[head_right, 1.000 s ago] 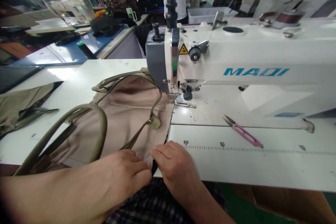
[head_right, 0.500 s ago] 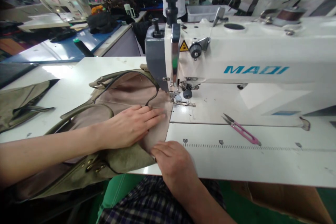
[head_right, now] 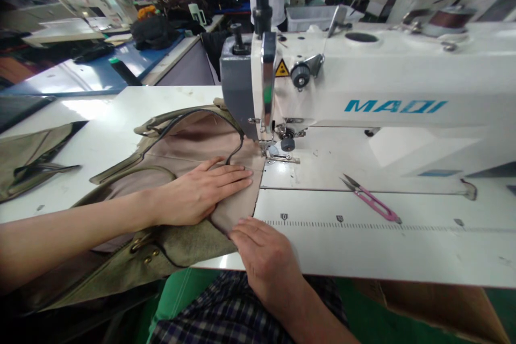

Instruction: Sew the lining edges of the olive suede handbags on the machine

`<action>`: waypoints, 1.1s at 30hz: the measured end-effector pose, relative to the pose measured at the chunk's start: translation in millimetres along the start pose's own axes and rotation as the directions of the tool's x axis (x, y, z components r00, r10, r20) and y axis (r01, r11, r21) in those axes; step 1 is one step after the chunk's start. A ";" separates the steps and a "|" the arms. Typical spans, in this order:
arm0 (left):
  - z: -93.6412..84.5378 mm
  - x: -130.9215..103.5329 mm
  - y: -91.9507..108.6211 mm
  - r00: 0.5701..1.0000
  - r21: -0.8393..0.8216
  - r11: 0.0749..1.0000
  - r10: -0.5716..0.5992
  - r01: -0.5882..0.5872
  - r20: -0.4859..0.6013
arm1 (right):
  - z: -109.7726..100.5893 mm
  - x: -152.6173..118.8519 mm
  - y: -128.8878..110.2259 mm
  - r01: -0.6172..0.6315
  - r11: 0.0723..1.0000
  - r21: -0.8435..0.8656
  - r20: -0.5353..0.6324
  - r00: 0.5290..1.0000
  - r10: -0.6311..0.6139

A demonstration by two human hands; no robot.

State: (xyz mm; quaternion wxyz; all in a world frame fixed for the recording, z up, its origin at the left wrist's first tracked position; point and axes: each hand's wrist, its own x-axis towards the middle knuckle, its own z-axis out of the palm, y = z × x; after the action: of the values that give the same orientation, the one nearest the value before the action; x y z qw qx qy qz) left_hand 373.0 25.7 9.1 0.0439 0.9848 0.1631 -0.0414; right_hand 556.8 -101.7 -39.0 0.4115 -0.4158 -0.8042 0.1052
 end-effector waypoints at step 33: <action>-24.9 33.8 -9.7 0.976 -0.212 0.970 -0.071 0.116 0.208 | -29.8 16.3 56.1 0.141 0.989 0.053 0.226 0.963 -0.150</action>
State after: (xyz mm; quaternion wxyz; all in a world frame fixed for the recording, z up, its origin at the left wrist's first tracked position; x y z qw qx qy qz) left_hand 403.4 48.1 29.9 0.1683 0.9557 0.2078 -0.1230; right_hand 606.7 -59.1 -39.2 0.3302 -0.3332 -0.8726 0.1364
